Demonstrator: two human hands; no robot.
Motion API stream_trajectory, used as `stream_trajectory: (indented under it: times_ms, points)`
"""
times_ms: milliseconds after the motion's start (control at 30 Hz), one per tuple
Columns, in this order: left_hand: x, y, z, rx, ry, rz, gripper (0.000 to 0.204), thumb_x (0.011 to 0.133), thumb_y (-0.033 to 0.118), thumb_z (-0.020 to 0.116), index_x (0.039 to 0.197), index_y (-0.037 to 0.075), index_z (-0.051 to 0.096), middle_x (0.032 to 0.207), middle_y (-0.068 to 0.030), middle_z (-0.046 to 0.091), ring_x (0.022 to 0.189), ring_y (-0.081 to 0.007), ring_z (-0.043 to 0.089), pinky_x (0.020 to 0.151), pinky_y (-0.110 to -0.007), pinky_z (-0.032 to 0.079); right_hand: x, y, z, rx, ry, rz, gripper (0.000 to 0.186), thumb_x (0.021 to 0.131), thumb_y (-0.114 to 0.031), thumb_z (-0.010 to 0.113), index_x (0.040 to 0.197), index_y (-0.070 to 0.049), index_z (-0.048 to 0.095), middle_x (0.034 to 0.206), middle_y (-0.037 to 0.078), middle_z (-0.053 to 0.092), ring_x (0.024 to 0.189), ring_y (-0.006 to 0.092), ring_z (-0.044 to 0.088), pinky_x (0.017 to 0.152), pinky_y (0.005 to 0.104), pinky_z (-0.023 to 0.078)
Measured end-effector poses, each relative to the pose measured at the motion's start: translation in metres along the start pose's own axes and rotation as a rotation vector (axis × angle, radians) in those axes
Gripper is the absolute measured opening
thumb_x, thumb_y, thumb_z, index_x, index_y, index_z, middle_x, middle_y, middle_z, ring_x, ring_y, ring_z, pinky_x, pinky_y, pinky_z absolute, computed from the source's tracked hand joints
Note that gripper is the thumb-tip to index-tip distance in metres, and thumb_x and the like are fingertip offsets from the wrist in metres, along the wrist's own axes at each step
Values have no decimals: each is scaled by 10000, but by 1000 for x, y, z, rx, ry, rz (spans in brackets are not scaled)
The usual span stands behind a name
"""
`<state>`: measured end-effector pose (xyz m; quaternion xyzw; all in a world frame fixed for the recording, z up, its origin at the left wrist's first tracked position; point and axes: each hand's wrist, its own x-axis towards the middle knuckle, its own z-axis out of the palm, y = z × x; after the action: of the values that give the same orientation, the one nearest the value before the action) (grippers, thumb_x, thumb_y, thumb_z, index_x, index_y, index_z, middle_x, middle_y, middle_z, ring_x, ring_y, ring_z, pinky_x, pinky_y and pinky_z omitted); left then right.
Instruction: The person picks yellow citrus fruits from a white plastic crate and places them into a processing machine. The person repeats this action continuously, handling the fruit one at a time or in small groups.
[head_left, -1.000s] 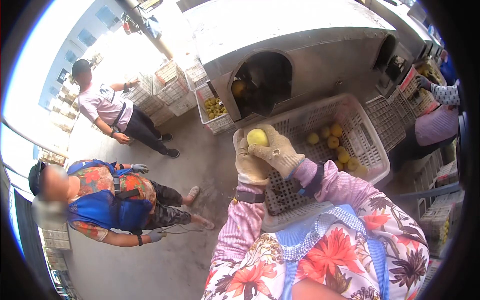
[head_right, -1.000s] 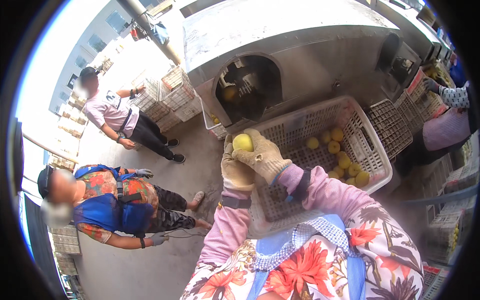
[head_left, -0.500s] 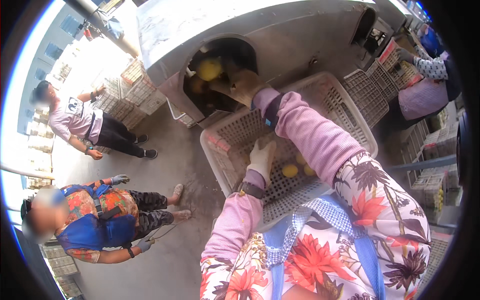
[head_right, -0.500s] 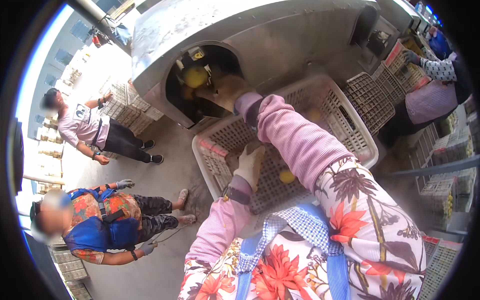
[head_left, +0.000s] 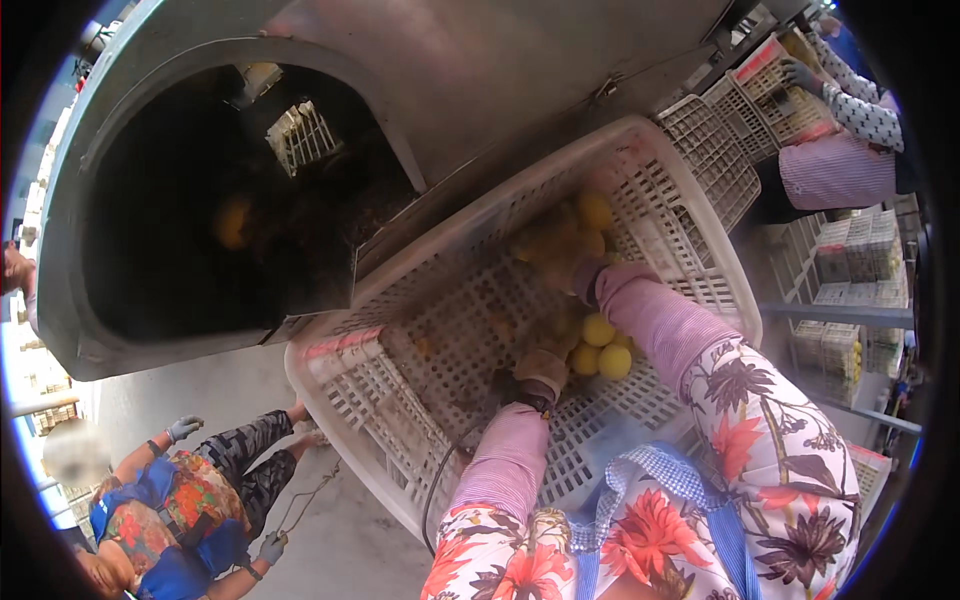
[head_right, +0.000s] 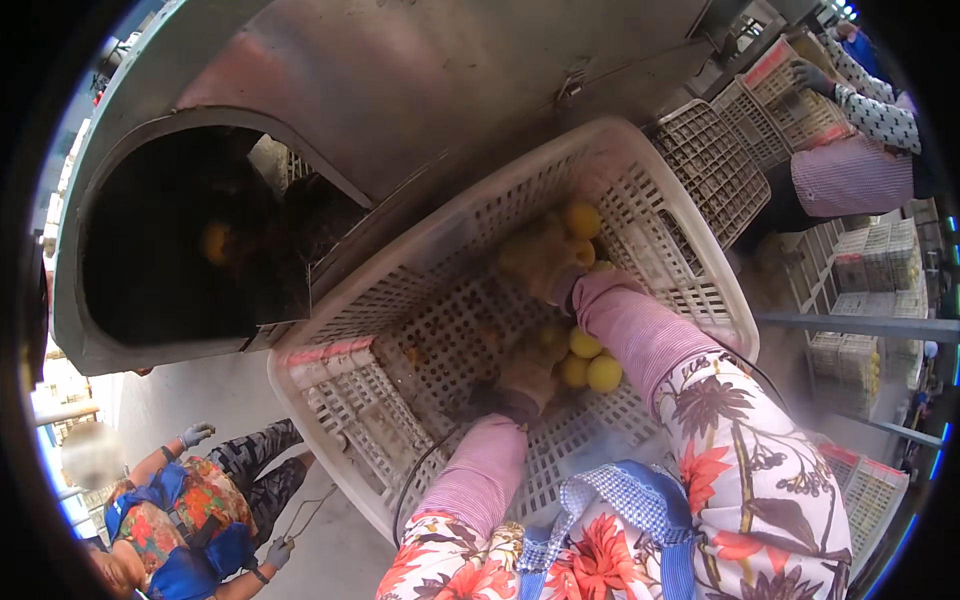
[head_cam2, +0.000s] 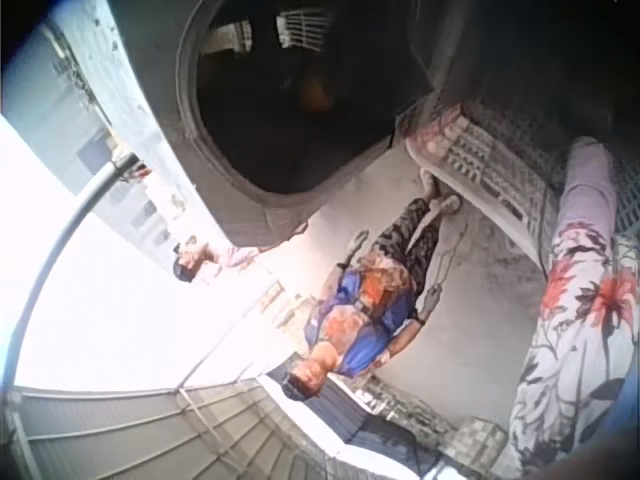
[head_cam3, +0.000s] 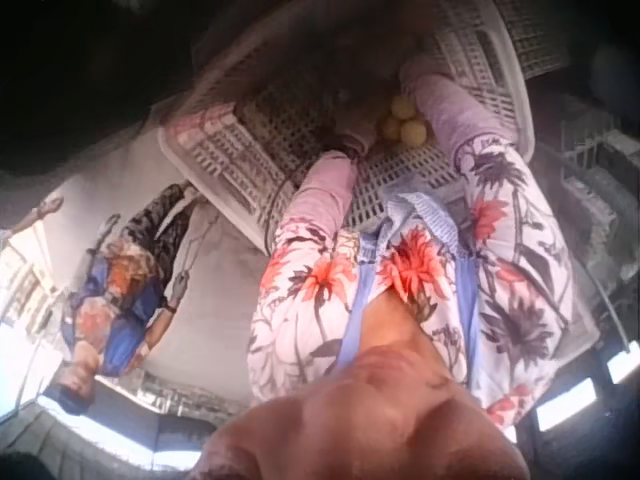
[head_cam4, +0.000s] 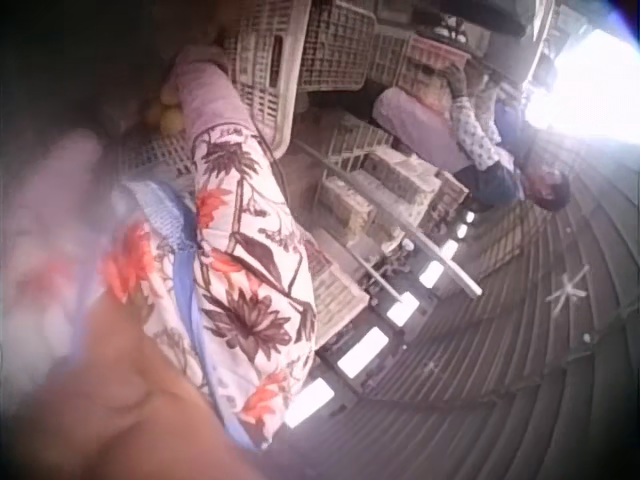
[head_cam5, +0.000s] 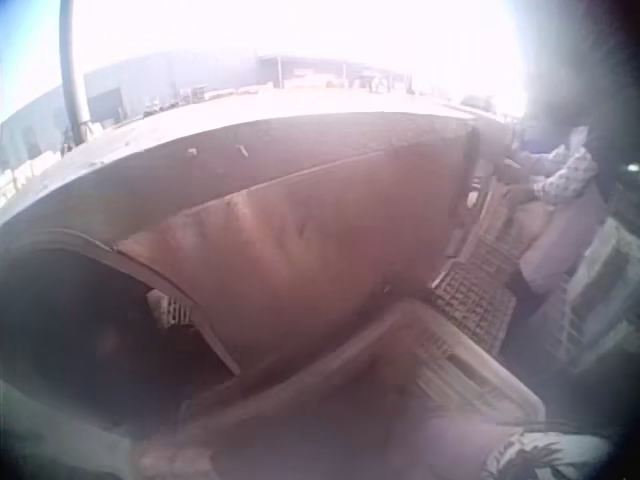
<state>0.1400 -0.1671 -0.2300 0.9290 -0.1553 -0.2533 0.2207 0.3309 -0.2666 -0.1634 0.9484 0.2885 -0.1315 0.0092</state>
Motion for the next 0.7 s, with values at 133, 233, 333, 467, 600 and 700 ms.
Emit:
stream_trajectory:
  times_ms: [133,233,333,467,600,700]
  points:
    - [0,-8,4,-100,-183,-248,634,953,344,617,1559,255,456,1379,-149,629,1245,-392,615,985,-529,534,3,-9,20,186,-188,-158,387,859,-207,730,1237,-135,693,1303,183,649,1201,345,641,988,442,532]
    - [8,-1,5,-24,-67,-302,646,948,329,647,1549,209,442,1167,-124,737,1074,-352,701,951,-477,544,-3,-14,22,400,-69,-198,409,840,-202,757,1228,-104,668,1279,192,661,1159,375,657,941,459,554]
    - [33,-7,5,113,-137,-141,631,964,343,635,1528,143,436,1232,-157,710,1119,-348,688,956,-453,544,-4,-20,6,656,-195,-16,494,839,-198,753,1305,-103,619,1275,198,662,1171,361,655,962,441,541]
    - [23,-25,-24,-279,12,-192,589,985,372,639,1486,107,477,1309,-162,675,1178,-332,675,1021,-420,526,-14,-22,-51,1095,-273,177,635,843,-210,741,1435,-118,531,1319,173,647,1233,304,631,1027,388,504]
    - [-44,-26,-96,-1104,354,-270,521,993,362,685,1429,120,536,1295,-152,672,1160,-329,675,1000,-431,555,-62,-32,-121,1407,-311,86,748,806,-145,783,1492,-49,498,1392,163,587,1275,287,575,1096,399,469]
    - [-85,-10,-148,-2398,529,-77,487,991,344,722,1400,134,559,1278,-134,677,1134,-308,682,929,-438,598,-88,-62,-152,1468,-268,-109,776,806,-113,784,1512,-54,468,1384,139,584,1264,271,576,1078,397,487]
